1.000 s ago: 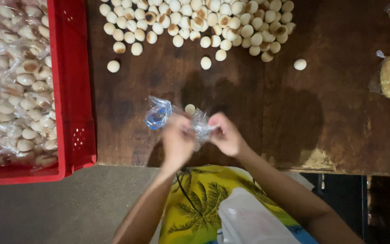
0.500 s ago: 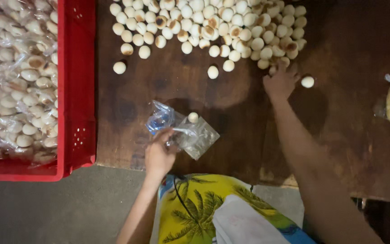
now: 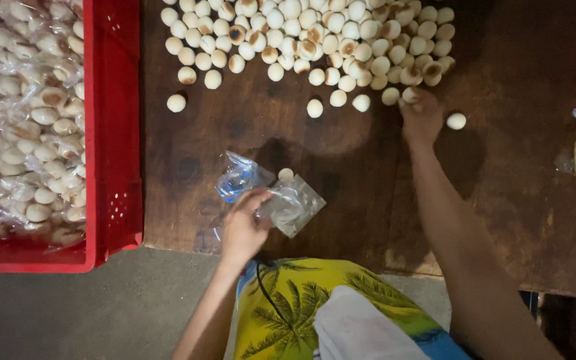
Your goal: The person separates plastic bags and packs small bread rolls from the table into the bags by hand.
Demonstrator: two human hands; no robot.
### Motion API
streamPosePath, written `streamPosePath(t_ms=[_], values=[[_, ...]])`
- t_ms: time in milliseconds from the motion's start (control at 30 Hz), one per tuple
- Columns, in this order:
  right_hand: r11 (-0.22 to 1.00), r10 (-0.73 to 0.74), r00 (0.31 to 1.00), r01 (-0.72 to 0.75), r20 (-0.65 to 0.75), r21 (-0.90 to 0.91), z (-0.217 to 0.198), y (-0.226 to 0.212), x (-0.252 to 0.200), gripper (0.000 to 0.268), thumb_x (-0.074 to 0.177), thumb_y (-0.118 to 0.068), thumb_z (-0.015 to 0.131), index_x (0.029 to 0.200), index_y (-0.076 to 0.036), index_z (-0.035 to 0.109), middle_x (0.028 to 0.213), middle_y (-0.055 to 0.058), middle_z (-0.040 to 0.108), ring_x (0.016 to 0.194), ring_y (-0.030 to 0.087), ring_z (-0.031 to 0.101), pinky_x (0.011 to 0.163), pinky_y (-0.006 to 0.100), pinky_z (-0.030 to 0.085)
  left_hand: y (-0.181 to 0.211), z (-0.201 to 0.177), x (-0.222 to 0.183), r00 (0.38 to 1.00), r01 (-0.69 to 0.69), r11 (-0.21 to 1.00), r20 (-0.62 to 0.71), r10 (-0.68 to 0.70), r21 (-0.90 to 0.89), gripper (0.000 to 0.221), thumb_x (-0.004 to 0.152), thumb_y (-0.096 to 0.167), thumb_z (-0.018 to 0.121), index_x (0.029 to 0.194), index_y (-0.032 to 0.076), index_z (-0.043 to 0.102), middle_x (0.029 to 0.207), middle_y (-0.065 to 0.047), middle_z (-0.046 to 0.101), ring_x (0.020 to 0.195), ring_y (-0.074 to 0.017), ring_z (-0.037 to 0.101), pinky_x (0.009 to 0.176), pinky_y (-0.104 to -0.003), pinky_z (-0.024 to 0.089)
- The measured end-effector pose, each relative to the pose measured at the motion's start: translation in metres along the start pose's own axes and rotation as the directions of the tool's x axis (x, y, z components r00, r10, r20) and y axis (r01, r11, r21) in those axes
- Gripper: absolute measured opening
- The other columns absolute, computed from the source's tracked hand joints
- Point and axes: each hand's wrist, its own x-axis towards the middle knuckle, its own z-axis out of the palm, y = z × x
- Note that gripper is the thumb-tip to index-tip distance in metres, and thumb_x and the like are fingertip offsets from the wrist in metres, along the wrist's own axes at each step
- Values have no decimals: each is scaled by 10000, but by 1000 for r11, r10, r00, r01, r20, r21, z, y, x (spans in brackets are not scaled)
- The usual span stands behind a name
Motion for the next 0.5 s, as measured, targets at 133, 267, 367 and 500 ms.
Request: streamPosePath(t_ms=[133, 267, 367, 500], values=[[928, 106, 923, -225, 370, 297, -41, -29, -61, 336, 1045, -184, 599, 1359, -64, 586, 1215, 55, 679, 1061, 157, 644, 881, 295, 539, 0, 15, 5, 987, -157, 983, 48, 152, 99, 678, 702, -85, 593, 1359, 72, 648, 1445, -101, 603, 1254, -286, 622, 1044, -385, 493], [827, 135, 795, -419, 592, 374, -61, -81, -163, 420, 945, -54, 607, 1360, -94, 555, 1162, 65, 696, 978, 177, 671, 817, 330, 561, 12, 41, 12, 995, -60, 996, 87, 54, 61, 675, 717, -14, 694, 1379, 68, 595, 1426, -118, 573, 1219, -336, 587, 1028, -420, 456], [795, 168, 695, -515, 699, 321, -69, -121, -219, 463, 916, -28, 629, 1369, -80, 554, 1149, 101, 703, 964, 207, 681, 786, 356, 564, 18, 61, 13, 978, -39, 997, 202, 52, -68, 451, 804, 78, 717, 1252, 125, 691, 1357, -65, 670, 1242, -279, 663, 1077, -377, 503], [610, 110, 426, -742, 898, 277, -71, -147, -246, 628, 916, -40, 623, 1518, -104, 454, 1346, 86, 611, 1069, 200, 635, 909, 351, 552, 19, 65, 10, 949, -236, 936, 147, 280, -261, 657, 768, -2, 661, 1411, 41, 537, 1435, -171, 578, 1343, -348, 561, 1127, -407, 448]])
